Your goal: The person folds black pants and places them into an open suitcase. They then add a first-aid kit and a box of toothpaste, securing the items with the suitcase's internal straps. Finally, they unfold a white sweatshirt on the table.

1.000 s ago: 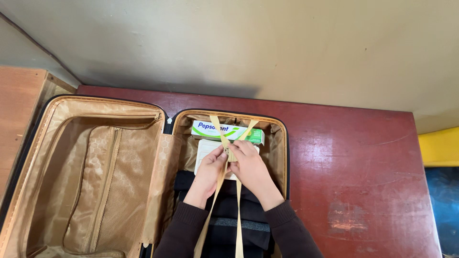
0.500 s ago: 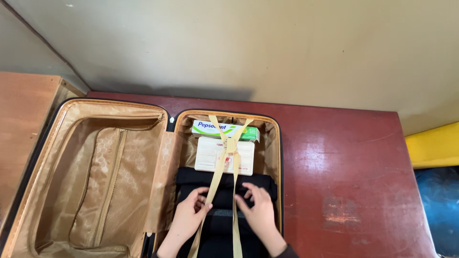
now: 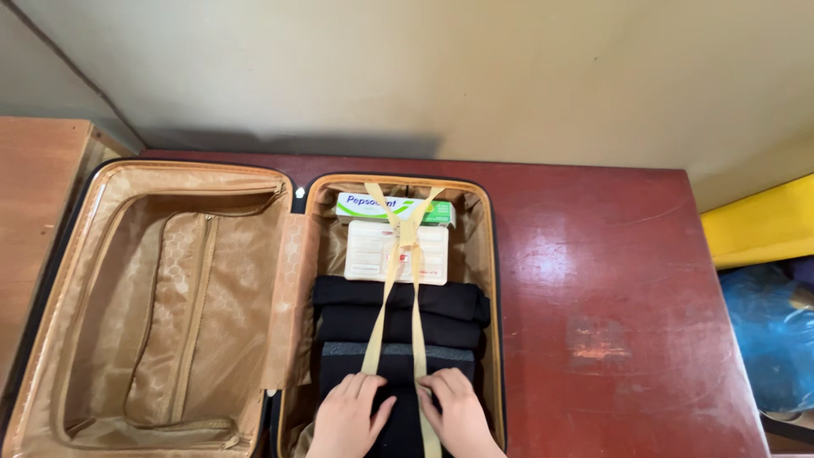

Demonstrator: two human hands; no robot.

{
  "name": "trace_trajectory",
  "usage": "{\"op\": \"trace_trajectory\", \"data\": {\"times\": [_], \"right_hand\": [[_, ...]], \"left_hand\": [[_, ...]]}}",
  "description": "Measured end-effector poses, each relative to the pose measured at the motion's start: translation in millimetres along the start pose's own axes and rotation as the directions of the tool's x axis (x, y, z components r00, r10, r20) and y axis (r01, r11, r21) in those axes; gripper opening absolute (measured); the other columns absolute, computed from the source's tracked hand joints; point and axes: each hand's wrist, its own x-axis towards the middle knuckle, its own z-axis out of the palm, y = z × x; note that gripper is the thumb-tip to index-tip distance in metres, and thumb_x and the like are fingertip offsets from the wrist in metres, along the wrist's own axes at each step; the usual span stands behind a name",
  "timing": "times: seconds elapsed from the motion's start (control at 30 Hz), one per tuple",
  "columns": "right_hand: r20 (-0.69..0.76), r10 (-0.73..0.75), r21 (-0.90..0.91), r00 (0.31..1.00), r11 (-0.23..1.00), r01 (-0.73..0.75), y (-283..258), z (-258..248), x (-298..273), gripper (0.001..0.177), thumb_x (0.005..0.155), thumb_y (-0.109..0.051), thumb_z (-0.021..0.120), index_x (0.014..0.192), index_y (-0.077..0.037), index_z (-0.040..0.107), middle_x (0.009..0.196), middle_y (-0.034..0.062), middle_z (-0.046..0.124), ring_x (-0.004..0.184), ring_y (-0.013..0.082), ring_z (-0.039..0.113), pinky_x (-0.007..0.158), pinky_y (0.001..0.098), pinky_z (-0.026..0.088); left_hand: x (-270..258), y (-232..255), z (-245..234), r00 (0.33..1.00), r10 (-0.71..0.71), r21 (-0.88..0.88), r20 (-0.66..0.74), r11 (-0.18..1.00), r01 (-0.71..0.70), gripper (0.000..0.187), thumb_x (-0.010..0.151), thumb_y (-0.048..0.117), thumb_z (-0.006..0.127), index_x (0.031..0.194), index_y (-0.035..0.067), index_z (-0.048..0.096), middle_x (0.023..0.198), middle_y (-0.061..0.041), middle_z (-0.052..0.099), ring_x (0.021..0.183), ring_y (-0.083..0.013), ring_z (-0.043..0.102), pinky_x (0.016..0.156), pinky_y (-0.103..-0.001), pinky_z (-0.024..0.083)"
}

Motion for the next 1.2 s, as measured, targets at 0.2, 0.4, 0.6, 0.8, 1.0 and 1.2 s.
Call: {"op": "trace_trajectory", "data": {"times": [0.2, 0.4, 0.6, 0.8, 1.0, 1.2], "right_hand": [[-0.064, 0.039, -0.18, 0.997, 0.982, -0.05, -20, 12, -7, 0.041, 0.083, -0.018, 0.075, 0.12, -0.003, 0.065, 0.128, 0.0142, 0.06, 0.119, 0.0339, 0.057, 0.097, 0.0447, 0.046], [0.173, -0.016, -0.362, 0.985, 0.929, 0.079, -32, 19, -2, 0.066, 0.086, -0.028, 0.076, 0.138, 0.004, 0.052, 0.15, 0.0199, 0.045, 0.145, 0.0421, 0.036, 0.113, 0.0606, 0.03], [-0.126, 0.175, -0.131, 0.976, 0.973, -0.191, -34, 28, -27, 0.056, 0.079, -0.016, 0.079, 0.132, -0.005, 0.061, 0.128, 0.0165, 0.058, 0.121, 0.0343, 0.057, 0.099, 0.043, 0.048], [-0.048, 0.271, -0.105, 0.961, 0.956, -0.275, -18, 22, -56, 0.036, 0.08, -0.004, 0.072, 0.115, -0.011, 0.072, 0.091, 0.0088, 0.066, 0.088, 0.0249, 0.067, 0.08, 0.0383, 0.054], [0.273, 0.59, 0.077, 0.76, 0.774, -0.628, 3, 19, -80, 0.038, 0.083, -0.006, 0.077, 0.12, -0.015, 0.073, 0.077, 0.0032, 0.069, 0.069, 0.0089, 0.069, 0.068, 0.0218, 0.057], [0.343, 0.578, 0.478, 0.741, 0.571, -0.667, 41, 32, -117, 0.027, 0.084, 0.001, 0.077, 0.11, -0.005, 0.071, 0.082, 0.0004, 0.067, 0.077, 0.0018, 0.068, 0.071, 0.0189, 0.056]], "left_hand": [[-16, 1, -12, 0.988, -0.055, -0.022, -0.145, 0.998, 0.052, 0.042, 0.087, 0.024, 0.071, 0.126, 0.009, 0.065, 0.124, -0.013, 0.065, 0.12, -0.0332, 0.058, 0.102, -0.045, 0.045], [-33, -10, -3, 0.985, 0.154, 0.127, 0.08, 0.978, -0.163, 0.075, 0.089, 0.037, 0.066, 0.15, 0.003, 0.04, 0.155, -0.023, 0.036, 0.144, -0.0411, 0.032, 0.112, -0.059, 0.025], [-75, -30, 5, 0.971, -0.185, -0.042, 0.152, 0.98, 0.193, 0.074, 0.082, 0.03, 0.079, 0.146, 0.008, 0.047, 0.138, -0.018, 0.053, 0.123, -0.0346, 0.052, 0.102, -0.049, 0.041], [-104, -68, 9, 0.799, -0.454, -0.217, 0.394, 0.799, 0.561, 0.064, 0.079, 0.025, 0.086, 0.136, 0.021, 0.057, 0.104, -0.006, 0.067, 0.084, -0.0194, 0.069, 0.08, -0.032, 0.06], [-108, -76, 18, 0.764, -0.427, -0.043, 0.483, 0.86, 0.508, 0.07, 0.08, 0.025, 0.083, 0.142, 0.027, 0.05, 0.075, 0.002, 0.069, 0.079, -0.0136, 0.072, 0.07, -0.033, 0.059], [-109, -77, 13, 0.696, -0.374, -0.159, 0.612, 0.805, 0.572, 0.045, 0.086, 0.02, 0.079, 0.123, 0.024, 0.053, 0.076, 0.002, 0.072, 0.078, -0.0112, 0.077, 0.075, -0.028, 0.059]]}}
